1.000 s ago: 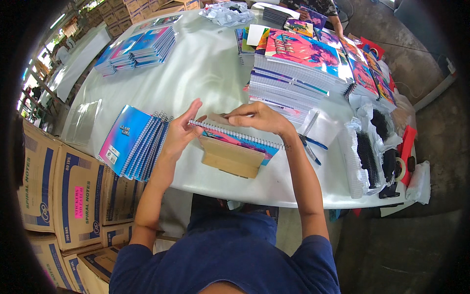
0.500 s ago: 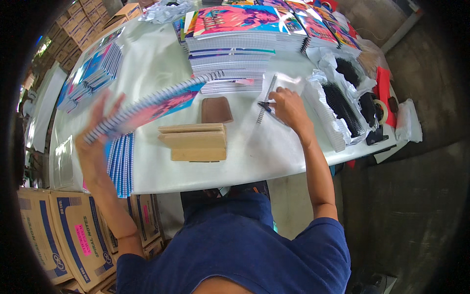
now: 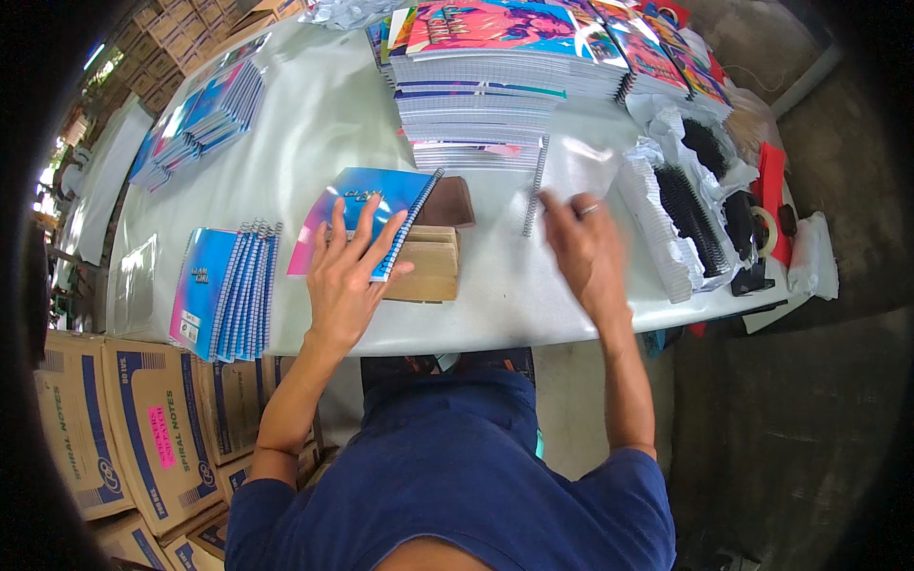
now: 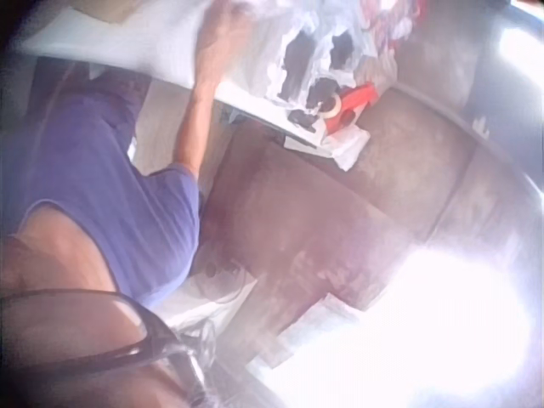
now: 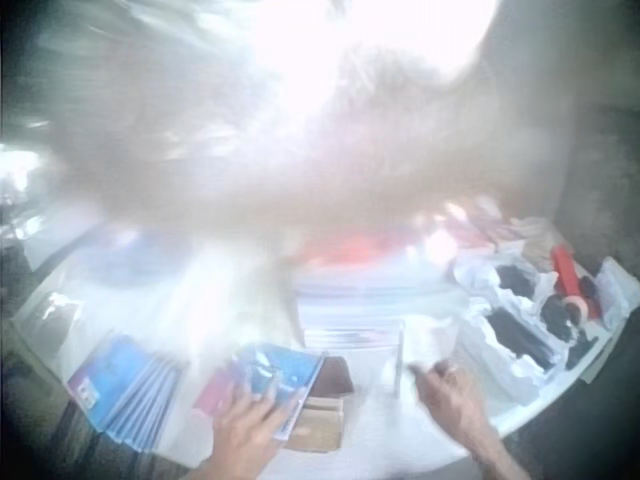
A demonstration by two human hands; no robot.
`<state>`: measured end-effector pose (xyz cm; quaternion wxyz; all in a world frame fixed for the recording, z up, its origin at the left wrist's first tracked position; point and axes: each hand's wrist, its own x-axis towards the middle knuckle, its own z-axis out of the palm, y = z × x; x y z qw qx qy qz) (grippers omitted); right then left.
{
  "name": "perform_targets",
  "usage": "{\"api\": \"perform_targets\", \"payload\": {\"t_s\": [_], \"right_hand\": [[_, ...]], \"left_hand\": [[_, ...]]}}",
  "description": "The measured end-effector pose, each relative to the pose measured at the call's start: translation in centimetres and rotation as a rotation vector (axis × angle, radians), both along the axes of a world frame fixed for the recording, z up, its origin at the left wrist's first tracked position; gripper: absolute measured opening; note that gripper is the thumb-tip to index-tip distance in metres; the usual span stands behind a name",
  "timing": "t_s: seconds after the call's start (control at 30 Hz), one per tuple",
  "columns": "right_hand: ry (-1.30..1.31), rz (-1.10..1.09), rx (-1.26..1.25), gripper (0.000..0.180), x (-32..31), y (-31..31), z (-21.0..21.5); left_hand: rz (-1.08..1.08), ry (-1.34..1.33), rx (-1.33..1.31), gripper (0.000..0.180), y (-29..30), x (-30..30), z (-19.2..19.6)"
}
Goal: The person manually threads a plastic spiral coil into the punched holes of a notebook spine, rotates it by hand to feed it through the length of the spine, and uses pliers to cut and bend the ends of the coil.
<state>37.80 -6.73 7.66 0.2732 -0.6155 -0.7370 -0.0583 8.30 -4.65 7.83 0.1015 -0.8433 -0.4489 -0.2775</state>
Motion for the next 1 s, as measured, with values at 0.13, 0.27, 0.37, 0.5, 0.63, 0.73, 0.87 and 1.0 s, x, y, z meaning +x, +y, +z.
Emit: {"api": "perform_targets", "payload": {"t_s": [0.13, 0.27, 0.37, 0.5, 0.63, 0.73, 0.87, 1.0], "right_hand": [[0.217, 0.385, -0.006, 0.039, -7.8, -3.3, 1.9], [0.197, 0.399, 0.009, 0.040, -9.3, -3.3, 1.2], [0.186, 0.429, 0.052, 0.038, -9.6, -2.8, 1.3], [0.569, 0.478, -0.527, 0.032, -9.8, -2.8, 2.2], [0.756, 0.617, -0.806, 0.030, -8.9, -0.9, 3.3], [0.618, 0.583, -0.434, 0.027, -6.1, -0.2, 3.8], [0.271, -0.022, -0.038, 0.027, 0.7, 2.4, -0.2], [-0.082, -0.174, 0.080, 0.030, 8.6, 3.9, -7.3]], "left_hand": [[0.025, 0.014, -0.006, 0.058, -0.1, 0.1, 0.4], [0.031, 0.037, -0.030, 0.061, -0.2, 0.2, 0.7], [0.025, 0.031, -0.037, 0.063, -0.2, 0.2, 0.9], [0.043, 0.017, -0.021, 0.061, 0.0, -0.2, 0.6], [-0.013, -0.042, -0.002, 0.061, 0.0, -1.3, 0.9], [0.050, -0.101, 0.027, 0.065, 1.7, -4.8, 3.4], [0.088, -0.349, 0.011, 0.060, 0.7, -12.8, 8.9], [0.161, -0.440, 0.077, 0.045, -1.4, -21.0, 9.9]]}}
